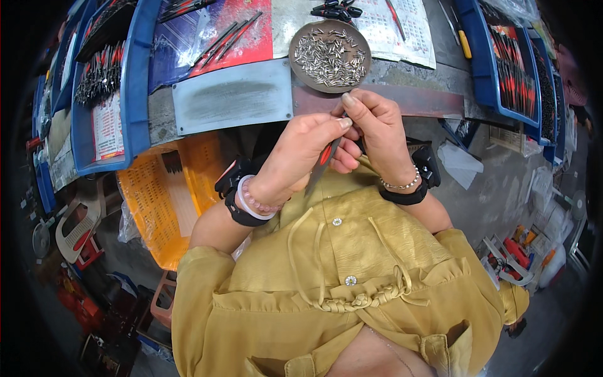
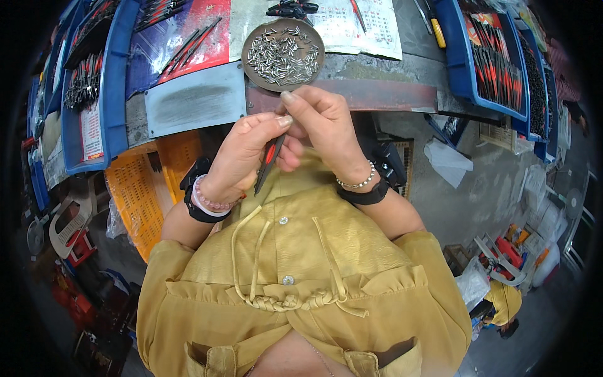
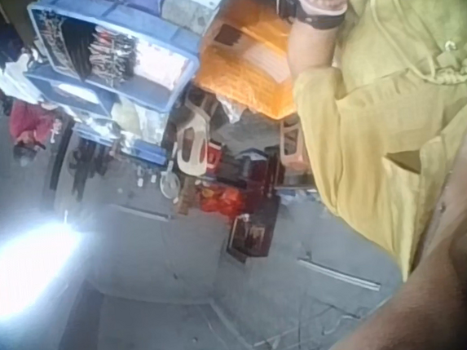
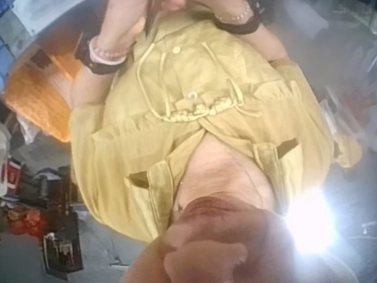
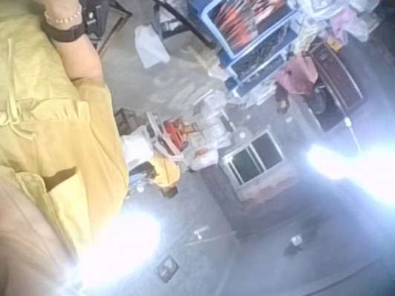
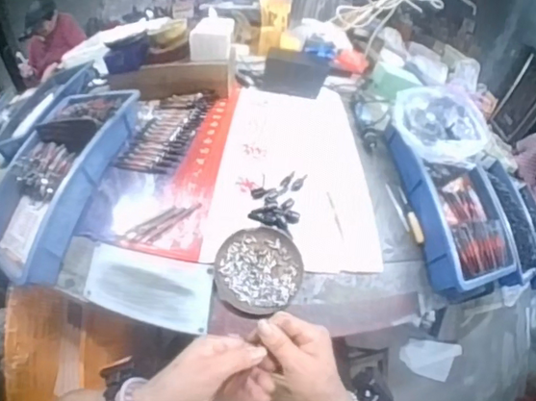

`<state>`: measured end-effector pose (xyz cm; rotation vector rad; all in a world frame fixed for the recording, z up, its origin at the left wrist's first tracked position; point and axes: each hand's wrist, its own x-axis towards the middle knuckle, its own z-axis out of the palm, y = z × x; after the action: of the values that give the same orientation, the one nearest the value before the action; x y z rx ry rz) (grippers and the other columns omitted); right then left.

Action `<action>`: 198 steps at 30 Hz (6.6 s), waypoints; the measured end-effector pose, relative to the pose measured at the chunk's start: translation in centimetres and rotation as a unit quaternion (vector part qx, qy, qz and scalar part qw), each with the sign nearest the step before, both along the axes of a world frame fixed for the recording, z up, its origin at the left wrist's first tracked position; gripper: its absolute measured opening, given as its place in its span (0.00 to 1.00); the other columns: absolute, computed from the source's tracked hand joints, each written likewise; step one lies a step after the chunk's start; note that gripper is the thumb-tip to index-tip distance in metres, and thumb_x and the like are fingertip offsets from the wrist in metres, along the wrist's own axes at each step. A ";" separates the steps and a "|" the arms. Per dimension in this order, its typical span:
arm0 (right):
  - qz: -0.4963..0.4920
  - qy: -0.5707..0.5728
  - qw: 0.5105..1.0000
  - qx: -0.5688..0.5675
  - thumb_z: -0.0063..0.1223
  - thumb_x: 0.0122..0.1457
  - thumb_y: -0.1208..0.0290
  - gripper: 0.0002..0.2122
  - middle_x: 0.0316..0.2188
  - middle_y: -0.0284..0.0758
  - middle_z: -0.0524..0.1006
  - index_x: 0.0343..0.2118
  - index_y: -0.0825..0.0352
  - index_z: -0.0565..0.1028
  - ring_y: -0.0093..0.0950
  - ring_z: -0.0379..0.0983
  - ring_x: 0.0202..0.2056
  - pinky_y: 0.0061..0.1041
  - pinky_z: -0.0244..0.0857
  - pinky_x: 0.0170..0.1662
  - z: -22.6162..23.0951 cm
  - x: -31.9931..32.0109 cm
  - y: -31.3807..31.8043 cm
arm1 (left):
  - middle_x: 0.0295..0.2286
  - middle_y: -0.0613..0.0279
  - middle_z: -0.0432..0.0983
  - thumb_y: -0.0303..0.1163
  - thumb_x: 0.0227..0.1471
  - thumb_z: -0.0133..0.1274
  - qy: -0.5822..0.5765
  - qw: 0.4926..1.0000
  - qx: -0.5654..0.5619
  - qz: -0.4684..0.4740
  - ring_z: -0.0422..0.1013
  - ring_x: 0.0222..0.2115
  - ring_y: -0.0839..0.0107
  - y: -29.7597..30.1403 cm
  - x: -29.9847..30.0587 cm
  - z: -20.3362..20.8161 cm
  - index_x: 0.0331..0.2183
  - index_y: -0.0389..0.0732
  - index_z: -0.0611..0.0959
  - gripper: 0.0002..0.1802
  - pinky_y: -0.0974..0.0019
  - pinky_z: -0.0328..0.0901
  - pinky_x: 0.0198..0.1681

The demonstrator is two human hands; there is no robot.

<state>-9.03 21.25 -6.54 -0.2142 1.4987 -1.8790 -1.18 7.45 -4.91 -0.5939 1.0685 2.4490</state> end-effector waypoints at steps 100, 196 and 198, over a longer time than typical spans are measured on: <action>-0.173 0.500 0.820 0.219 0.54 0.47 0.81 0.03 0.18 0.39 0.69 0.26 0.69 0.74 0.38 0.66 0.18 0.30 0.59 0.21 -1.6 -5.2 3.2 | 0.35 0.52 0.76 0.27 0.49 0.52 0.317 0.409 -0.844 0.142 0.72 0.37 0.54 -31.4 -23.8 -3.4 0.37 0.37 0.79 0.11 0.61 0.66 0.42; 0.137 0.008 0.991 0.000 0.49 0.61 0.72 0.07 0.28 0.29 0.75 0.36 0.71 0.71 0.13 0.69 0.25 0.12 0.62 0.24 6.6 -1.9 2.8 | 0.33 0.61 0.75 0.26 0.60 0.43 0.167 0.975 -0.122 0.087 0.71 0.29 0.78 0.3 0.9 1.3 0.48 0.31 0.73 0.16 0.75 0.67 0.35; 0.126 0.019 0.992 0.002 0.49 0.61 0.72 0.07 0.27 0.29 0.75 0.36 0.71 0.71 0.12 0.69 0.25 0.12 0.62 0.24 6.5 -1.8 2.9 | 0.34 0.60 0.75 0.27 0.60 0.43 0.159 0.974 -0.125 0.097 0.71 0.30 0.77 0.4 0.9 1.4 0.48 0.31 0.73 0.16 0.74 0.67 0.36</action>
<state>-10.81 24.14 -0.04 -0.4196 1.4271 -1.6789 -0.25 7.83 -3.54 -0.4026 1.5276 2.6623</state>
